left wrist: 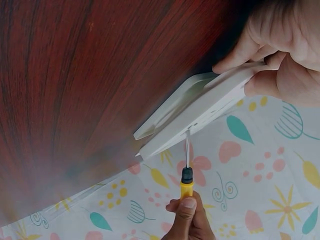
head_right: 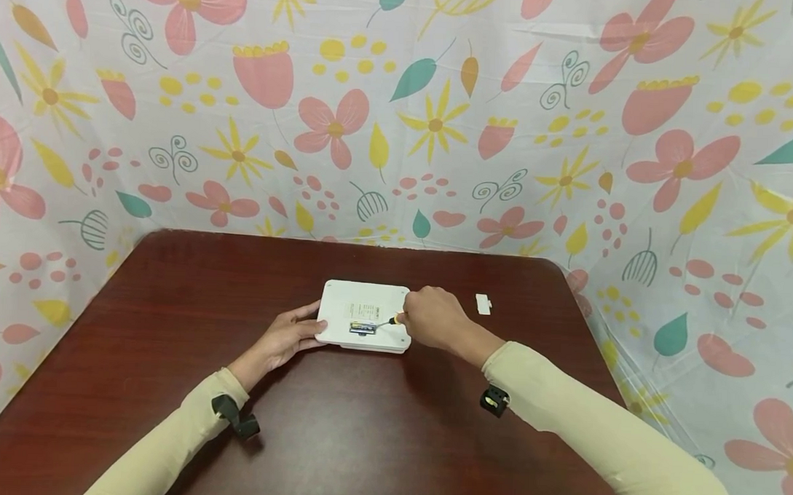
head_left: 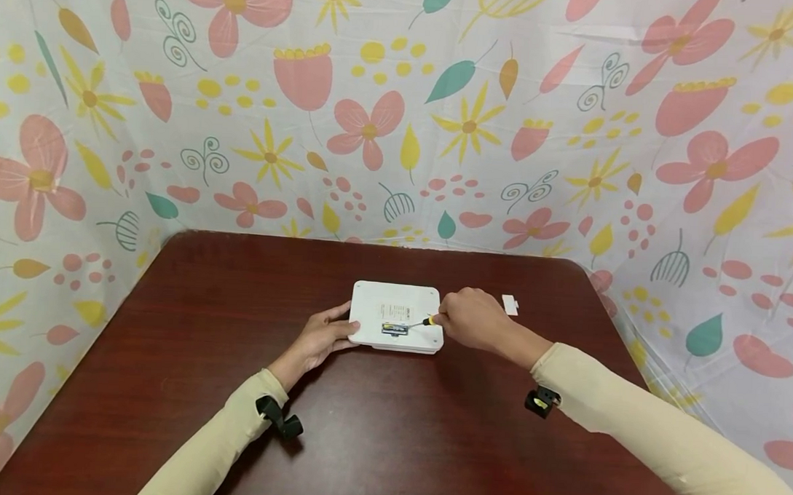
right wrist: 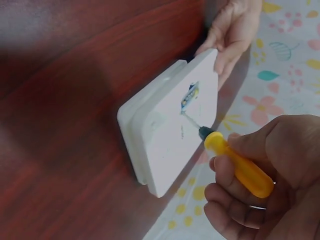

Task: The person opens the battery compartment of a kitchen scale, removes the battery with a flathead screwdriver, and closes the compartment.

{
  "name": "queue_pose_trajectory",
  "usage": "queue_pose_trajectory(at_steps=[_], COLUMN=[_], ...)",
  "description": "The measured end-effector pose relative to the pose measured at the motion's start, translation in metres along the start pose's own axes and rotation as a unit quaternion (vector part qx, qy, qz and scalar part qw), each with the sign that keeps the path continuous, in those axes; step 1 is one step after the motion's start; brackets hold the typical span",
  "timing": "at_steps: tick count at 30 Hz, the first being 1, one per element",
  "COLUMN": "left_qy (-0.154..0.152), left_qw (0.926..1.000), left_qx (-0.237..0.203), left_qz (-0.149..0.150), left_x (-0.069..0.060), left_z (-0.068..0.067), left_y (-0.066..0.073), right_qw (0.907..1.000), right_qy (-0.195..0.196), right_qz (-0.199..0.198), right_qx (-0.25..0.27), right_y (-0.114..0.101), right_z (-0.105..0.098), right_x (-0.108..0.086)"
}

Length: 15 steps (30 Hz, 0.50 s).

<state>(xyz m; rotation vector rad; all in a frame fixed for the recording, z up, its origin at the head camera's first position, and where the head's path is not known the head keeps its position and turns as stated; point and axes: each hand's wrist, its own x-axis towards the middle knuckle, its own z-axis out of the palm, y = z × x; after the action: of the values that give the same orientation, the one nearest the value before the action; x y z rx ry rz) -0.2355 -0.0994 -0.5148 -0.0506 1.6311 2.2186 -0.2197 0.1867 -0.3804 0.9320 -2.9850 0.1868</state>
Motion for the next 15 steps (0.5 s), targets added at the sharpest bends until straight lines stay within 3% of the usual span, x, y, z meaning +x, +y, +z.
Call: queue_pose_trajectory(at_steps=[8,15], left_qy=[0.005,0.005], left_qw=[1.0000,1.0000], left_qx=[-0.002,0.004], left_qz=[-0.004,-0.004], left_x=[0.001,0.001], left_z=[0.001,0.000], left_y=[0.000,-0.001], right_qw=[0.9979,0.9902], right_qy=[-0.037,-0.092], right_qz=[0.001,0.019], right_qx=[-0.054,-0.104], right_y=[-0.011,-0.029], right_z=[-0.008,-0.016], right_x=[0.014,0.031])
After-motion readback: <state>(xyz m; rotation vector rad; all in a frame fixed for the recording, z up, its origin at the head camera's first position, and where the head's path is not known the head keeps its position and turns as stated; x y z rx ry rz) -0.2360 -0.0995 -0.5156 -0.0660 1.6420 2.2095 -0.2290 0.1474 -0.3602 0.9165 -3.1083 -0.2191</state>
